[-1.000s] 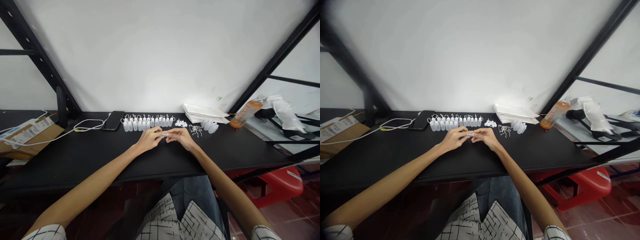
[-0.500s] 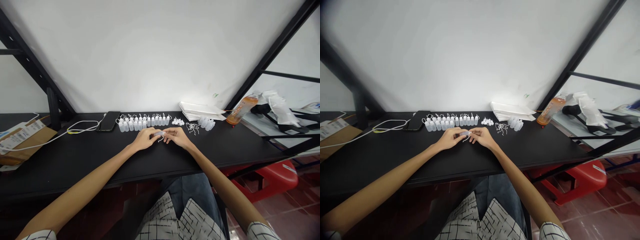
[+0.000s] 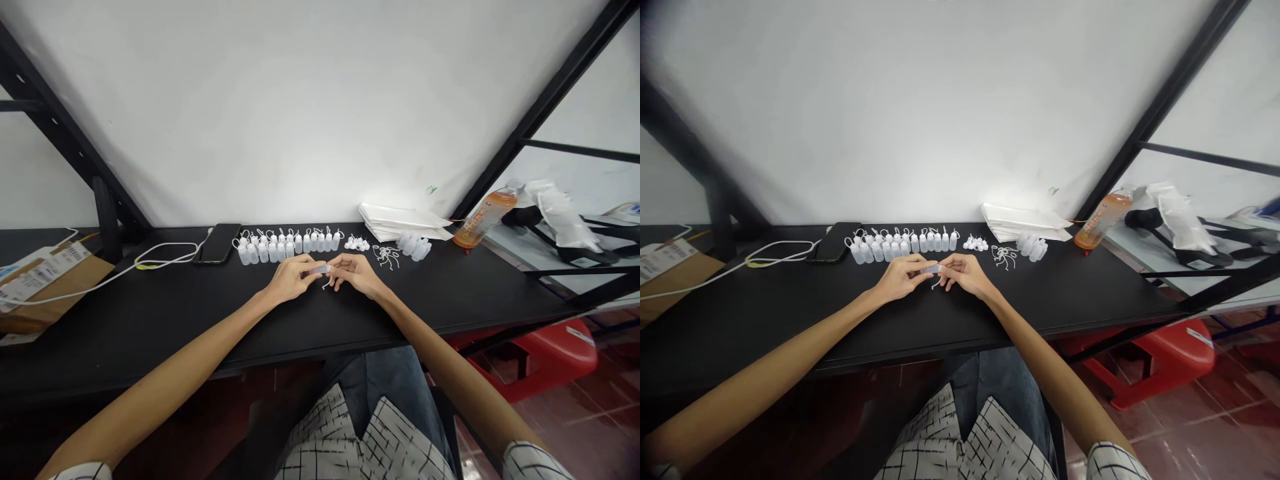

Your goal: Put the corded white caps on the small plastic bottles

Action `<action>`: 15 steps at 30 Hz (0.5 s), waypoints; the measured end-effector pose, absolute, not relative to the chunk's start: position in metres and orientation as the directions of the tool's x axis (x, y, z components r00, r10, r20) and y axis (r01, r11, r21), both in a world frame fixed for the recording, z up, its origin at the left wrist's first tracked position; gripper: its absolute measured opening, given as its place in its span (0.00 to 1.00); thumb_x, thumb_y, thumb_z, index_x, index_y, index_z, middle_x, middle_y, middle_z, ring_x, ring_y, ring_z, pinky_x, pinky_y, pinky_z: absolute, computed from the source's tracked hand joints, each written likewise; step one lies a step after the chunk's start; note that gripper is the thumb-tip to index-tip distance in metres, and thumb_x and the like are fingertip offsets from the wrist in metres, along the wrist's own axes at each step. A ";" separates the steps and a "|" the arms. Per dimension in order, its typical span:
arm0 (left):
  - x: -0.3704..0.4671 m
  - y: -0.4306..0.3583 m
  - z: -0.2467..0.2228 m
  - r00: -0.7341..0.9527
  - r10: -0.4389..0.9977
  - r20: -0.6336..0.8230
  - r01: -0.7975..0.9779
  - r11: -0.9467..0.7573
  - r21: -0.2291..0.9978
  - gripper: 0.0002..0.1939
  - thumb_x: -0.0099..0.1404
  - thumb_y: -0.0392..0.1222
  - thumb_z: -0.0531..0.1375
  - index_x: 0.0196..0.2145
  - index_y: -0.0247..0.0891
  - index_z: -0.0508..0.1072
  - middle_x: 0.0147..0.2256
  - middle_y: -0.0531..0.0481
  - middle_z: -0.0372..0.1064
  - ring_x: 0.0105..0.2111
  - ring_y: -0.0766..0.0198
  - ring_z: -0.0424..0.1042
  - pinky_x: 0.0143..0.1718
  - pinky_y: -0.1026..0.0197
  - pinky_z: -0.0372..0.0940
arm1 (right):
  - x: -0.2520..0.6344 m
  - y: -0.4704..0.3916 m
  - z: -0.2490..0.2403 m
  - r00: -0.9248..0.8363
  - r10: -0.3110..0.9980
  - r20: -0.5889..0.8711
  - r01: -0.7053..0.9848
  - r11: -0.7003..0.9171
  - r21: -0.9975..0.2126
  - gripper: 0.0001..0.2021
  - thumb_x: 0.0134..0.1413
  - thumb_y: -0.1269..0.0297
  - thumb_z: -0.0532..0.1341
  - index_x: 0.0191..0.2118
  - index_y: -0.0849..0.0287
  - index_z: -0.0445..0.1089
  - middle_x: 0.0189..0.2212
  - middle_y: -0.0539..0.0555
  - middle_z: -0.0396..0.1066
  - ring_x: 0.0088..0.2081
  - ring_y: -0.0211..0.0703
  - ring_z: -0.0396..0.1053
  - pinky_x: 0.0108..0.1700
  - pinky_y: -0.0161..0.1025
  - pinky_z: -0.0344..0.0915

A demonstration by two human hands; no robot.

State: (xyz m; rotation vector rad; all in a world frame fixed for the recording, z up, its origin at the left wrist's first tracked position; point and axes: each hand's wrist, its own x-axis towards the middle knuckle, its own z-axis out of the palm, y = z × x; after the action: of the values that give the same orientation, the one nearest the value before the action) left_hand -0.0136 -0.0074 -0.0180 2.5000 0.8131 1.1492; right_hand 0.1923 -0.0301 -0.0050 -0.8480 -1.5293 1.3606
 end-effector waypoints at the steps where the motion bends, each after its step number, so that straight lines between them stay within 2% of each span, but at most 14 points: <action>1: -0.014 -0.007 -0.019 0.529 0.562 0.635 0.375 -0.827 0.419 0.13 0.65 0.39 0.59 0.47 0.40 0.77 0.34 0.49 0.72 0.23 0.71 0.63 0.25 0.67 0.60 | 0.192 -0.031 -0.004 -0.367 0.915 0.169 -0.073 0.153 -0.986 0.15 0.45 0.58 0.70 0.34 0.65 0.73 0.23 0.53 0.73 0.25 0.41 0.72 0.25 0.38 0.72; 5: -0.012 -0.009 -0.017 0.545 0.448 0.709 0.387 -0.884 0.261 0.13 0.67 0.37 0.57 0.47 0.38 0.77 0.34 0.47 0.72 0.28 0.68 0.68 0.28 0.65 0.62 | 0.193 -0.032 -0.002 -0.357 0.922 0.153 -0.094 0.128 -0.987 0.14 0.44 0.59 0.71 0.33 0.65 0.72 0.24 0.53 0.73 0.25 0.41 0.72 0.26 0.39 0.73; 7: -0.010 -0.013 -0.014 0.550 0.442 0.709 0.408 -0.883 0.233 0.13 0.67 0.36 0.56 0.46 0.38 0.77 0.34 0.47 0.72 0.29 0.67 0.69 0.27 0.66 0.62 | 0.194 -0.032 -0.002 -0.347 0.925 0.153 -0.098 0.127 -0.987 0.14 0.43 0.59 0.71 0.32 0.64 0.72 0.24 0.52 0.72 0.25 0.41 0.72 0.27 0.40 0.73; 9: -0.009 -0.016 -0.010 0.539 0.497 0.680 0.439 -0.855 0.276 0.13 0.67 0.37 0.56 0.46 0.38 0.77 0.35 0.47 0.73 0.27 0.68 0.68 0.26 0.66 0.62 | 0.194 -0.031 -0.002 -0.338 0.928 0.160 -0.099 0.135 -0.986 0.14 0.44 0.59 0.71 0.33 0.64 0.72 0.24 0.52 0.72 0.26 0.40 0.72 0.27 0.40 0.74; 15: -0.011 -0.013 -0.006 0.481 0.730 0.486 0.504 -0.683 0.528 0.15 0.65 0.44 0.59 0.47 0.40 0.77 0.35 0.49 0.75 0.24 0.69 0.67 0.26 0.66 0.62 | 0.192 -0.030 -0.002 -0.313 0.927 0.209 -0.083 0.192 -0.978 0.16 0.45 0.57 0.70 0.36 0.63 0.73 0.28 0.53 0.73 0.28 0.40 0.73 0.27 0.38 0.74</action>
State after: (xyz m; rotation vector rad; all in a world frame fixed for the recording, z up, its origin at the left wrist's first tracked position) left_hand -0.0111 -0.0128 -0.0059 2.4174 1.0431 1.0169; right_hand 0.1921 -0.0302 -0.0020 -0.8460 -1.4922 1.3046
